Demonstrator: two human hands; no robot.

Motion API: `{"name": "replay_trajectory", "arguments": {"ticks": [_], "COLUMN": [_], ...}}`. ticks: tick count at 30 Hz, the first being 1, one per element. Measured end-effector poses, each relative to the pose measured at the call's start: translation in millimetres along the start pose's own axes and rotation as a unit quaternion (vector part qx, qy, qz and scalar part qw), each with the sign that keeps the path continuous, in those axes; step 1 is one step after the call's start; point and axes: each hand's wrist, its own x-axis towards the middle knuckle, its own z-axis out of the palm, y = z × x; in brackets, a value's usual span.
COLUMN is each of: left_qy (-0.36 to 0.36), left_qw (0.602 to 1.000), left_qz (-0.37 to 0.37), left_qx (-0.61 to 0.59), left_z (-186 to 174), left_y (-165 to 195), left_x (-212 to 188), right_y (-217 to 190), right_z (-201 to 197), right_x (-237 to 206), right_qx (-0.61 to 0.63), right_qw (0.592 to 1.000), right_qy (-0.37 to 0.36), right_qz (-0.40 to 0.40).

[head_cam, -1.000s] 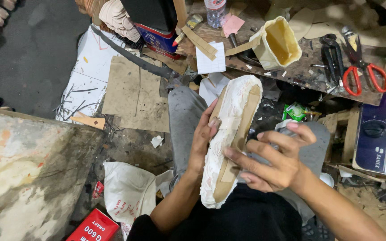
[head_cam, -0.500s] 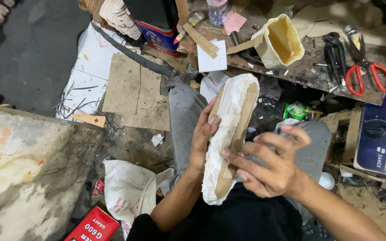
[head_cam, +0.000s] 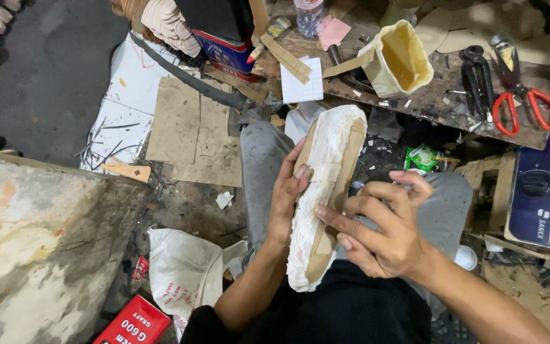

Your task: The person cuts a strip of stiff board with scissors, then fits the strip inside a shoe upper held between their legs, pressing and smoothing it along the sole edge with their fingers and repositioning it to match the shoe shape.

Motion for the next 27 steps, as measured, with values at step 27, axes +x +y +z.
{"name": "replay_trajectory", "arguments": {"ticks": [27], "left_qy": [-0.049], "left_qw": [0.997], "left_qz": [-0.037], "left_qx": [-0.036], "left_z": [-5], "left_y": [-5], "left_x": [-3], "right_y": [12], "right_z": [-5], "right_x": [6], "right_qx": [-0.136], "right_qw": [0.99], "right_qy": [0.018], "right_qz": [-0.012]}}
